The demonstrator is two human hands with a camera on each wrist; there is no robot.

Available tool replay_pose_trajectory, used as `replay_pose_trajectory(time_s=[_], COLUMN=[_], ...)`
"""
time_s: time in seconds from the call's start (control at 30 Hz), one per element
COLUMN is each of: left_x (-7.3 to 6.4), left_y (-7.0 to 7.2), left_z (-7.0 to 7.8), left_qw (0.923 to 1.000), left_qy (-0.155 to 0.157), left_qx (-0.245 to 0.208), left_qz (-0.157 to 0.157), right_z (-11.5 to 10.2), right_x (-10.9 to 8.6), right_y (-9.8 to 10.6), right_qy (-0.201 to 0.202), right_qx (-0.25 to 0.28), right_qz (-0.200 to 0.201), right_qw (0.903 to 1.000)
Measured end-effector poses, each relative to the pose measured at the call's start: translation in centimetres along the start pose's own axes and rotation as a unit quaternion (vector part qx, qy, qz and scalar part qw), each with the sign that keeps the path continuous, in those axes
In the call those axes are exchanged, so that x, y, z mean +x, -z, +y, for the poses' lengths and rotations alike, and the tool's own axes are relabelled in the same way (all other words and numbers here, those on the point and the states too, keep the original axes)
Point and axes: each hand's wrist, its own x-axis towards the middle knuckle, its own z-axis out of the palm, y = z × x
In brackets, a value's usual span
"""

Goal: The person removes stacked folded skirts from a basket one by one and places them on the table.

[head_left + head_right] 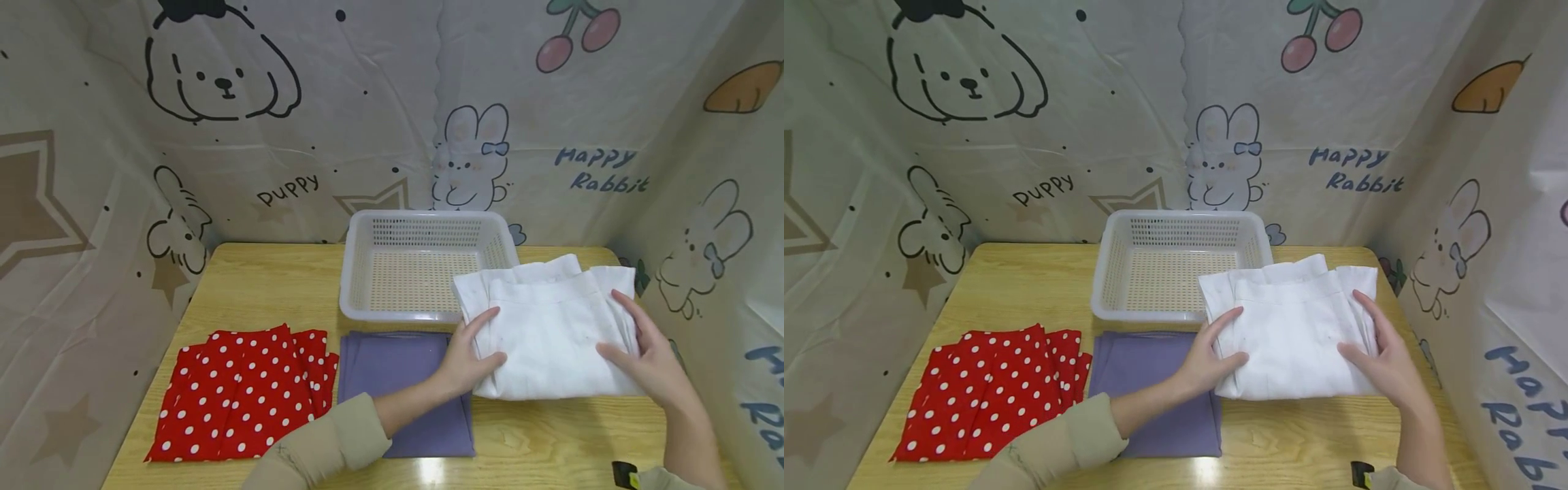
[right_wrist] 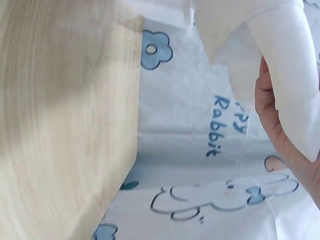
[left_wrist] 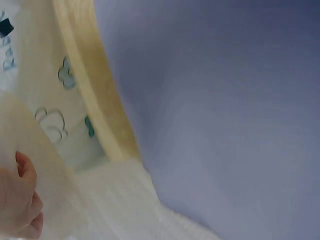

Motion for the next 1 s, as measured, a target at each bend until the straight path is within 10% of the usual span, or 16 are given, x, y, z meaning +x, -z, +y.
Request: replay_pose_trajectory(time_s=[0.63,1.0], left_x=[-4.6,-5.1], left_y=[-6.9,-8.7], left_z=[-5.3,-7.9], left_qw=[0.993,0.9983], left_qy=[-0.1,-0.012], left_qx=[0.061,0.049], left_qz=[-0.012,-0.029], right_z=[5.7,9.3], right_x=[-6.5,-8.3], right_y=[0.0,-1.2], right_qy=[-0.045,-0.093], right_qx=[-0.029,-0.018], right_qz=[0.022,0.019], right_qw=[0.9983,0.9953])
